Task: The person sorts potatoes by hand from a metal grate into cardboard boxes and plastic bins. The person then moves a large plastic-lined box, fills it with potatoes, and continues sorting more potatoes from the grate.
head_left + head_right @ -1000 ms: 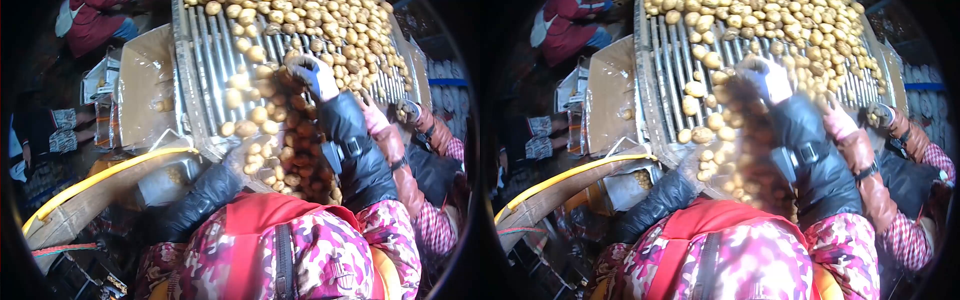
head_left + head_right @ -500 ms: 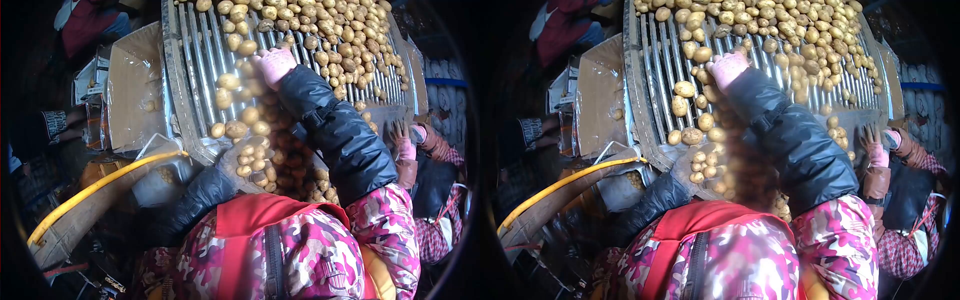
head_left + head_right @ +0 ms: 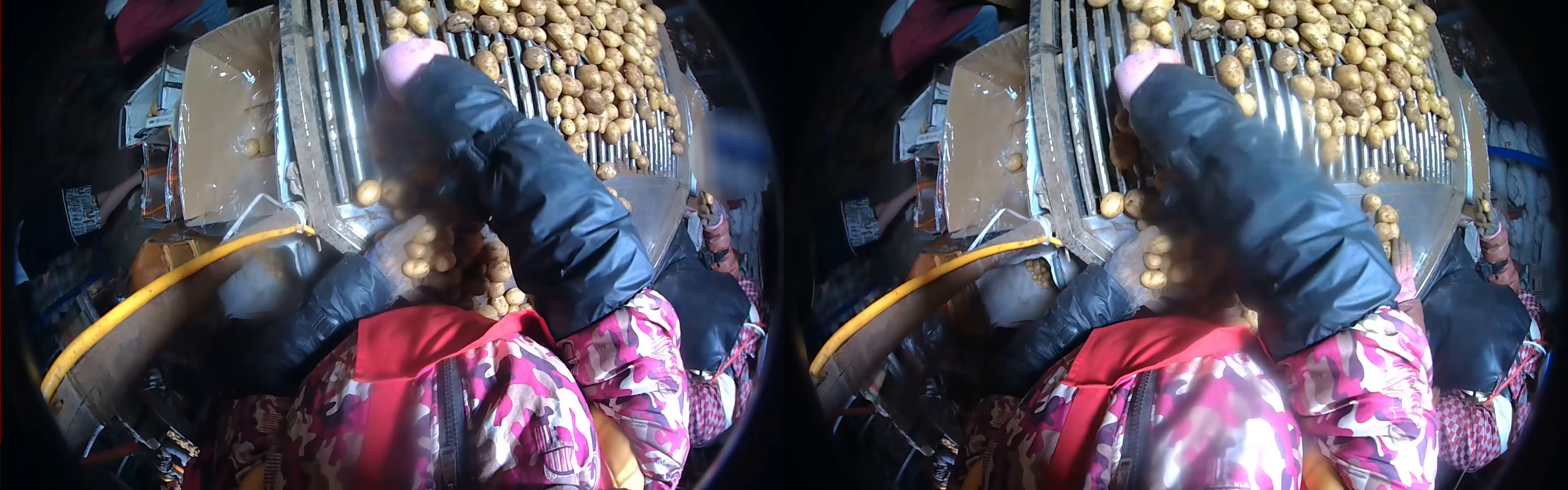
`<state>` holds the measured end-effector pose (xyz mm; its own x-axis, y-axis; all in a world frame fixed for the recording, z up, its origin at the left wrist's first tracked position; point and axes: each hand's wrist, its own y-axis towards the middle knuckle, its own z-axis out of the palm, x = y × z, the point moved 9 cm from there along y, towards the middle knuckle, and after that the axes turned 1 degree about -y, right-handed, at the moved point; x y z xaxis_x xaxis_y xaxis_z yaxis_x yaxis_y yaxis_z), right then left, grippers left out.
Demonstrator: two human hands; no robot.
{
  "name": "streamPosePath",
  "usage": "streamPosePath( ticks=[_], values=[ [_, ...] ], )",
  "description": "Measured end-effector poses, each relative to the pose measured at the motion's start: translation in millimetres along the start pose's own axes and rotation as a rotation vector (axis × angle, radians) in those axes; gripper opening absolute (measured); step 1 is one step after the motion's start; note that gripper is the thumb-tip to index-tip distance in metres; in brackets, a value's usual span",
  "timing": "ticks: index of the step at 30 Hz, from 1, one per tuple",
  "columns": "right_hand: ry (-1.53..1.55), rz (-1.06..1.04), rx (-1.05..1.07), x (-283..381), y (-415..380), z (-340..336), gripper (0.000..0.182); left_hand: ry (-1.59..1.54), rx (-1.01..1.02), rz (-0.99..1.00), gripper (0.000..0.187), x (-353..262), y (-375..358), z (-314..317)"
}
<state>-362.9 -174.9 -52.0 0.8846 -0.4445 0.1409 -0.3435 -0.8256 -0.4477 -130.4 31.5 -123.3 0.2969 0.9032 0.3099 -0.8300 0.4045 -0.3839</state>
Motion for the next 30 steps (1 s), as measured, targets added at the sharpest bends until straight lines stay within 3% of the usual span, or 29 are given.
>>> streamPosePath(
  ticks=[4, 6, 7, 8, 10, 11, 13, 16, 17, 19, 21, 22, 23, 24, 26, 28, 30],
  values=[
    [-0.046, -0.074, -0.045, 4.6, -15.3, -23.6, 0.027, -0.007, -0.035, 0.07, 0.037, -4.1, -0.6, 7.7],
    [0.075, -0.004, -0.109, -25.8, -4.6, -9.1, 0.024, 0.163, -0.278, 0.185, 0.031, -7.1, -17.1, 25.3],
    [0.209, 0.033, -0.213, -40.5, -10.1, -11.5, 0.022, 0.27, -0.399, 0.225, 0.03, -9.5, -24.5, 39.5],
    [0.378, -0.03, -0.264, -60.4, -26.5, -10.7, 0.021, 0.258, -0.335, 0.22, 0.026, -8.9, -24.3, 42.1],
    [0.842, 0.06, -0.335, -106.1, -67.1, -3.9, 0.023, 0.227, -0.236, 0.249, 0.02, -1.7, -28.3, 70.9],
    [1.095, 0.052, -0.312, -100.1, -107.0, -5.1, 0.024, 0.191, -0.26, 0.213, 0.019, -7.1, -17.9, 30.5],
    [1.168, 0.044, -0.241, -67.7, -188.8, -0.8, 0.028, 0.17, -0.298, 0.261, 0.024, -2.8, -26.6, 24.6],
    [0.853, -0.205, -0.359, -15.7, -266.2, 14.7, 0.029, 0.114, -0.513, 0.207, 0.037, 13.4, -14.4, 10.7],
    [0.905, -0.153, -0.319, -6.3, -282.5, 26.6, 0.027, 0.451, -0.458, 0.3, 0.038, 6.5, 1.0, -6.4],
    [1.107, -0.119, -0.279, -8.3, -294.8, 57.5, 0.027, 0.13, -0.49, 0.099, 0.042, 28.6, -2.4, -6.5],
    [1.038, -0.046, -0.454, -48.7, -292.8, 74.1, 0.025, 0.216, -0.364, 0.072, 0.043, 30.1, -6.6, -4.3],
    [1.192, 0.079, -0.421, -75.6, -286.1, 79.4, 0.024, 0.256, -0.299, 0.059, 0.044, 32.6, -6.2, -1.8],
    [1.348, 0.211, -0.403, -102.0, -281.3, 85.3, 0.023, 0.223, -0.374, 0.045, 0.044, 39.2, -8.2, 24.1],
    [1.688, 0.481, -0.224, -118.0, -278.8, 95.4, 0.021, 0.213, -0.356, 0.051, 0.043, 38.1, -6.4, 13.2],
    [1.084, 0.281, -0.552, -166.0, -251.7, 78.5, 0.021, 0.186, -0.319, 0.08, 0.042, 31.7, -5.8, -24.3],
    [1.301, 0.21, -0.558, -172.9, -228.3, 82.7, 0.022, 0.163, -0.234, 0.081, 0.039, 23.2, -11.5, -24.4],
    [1.252, 0.19, -0.531, -171.2, -217.8, 80.9, 0.02, 0.141, -0.085, 0.086, 0.033, 1.9, -25.5, -33.5]
  ],
)
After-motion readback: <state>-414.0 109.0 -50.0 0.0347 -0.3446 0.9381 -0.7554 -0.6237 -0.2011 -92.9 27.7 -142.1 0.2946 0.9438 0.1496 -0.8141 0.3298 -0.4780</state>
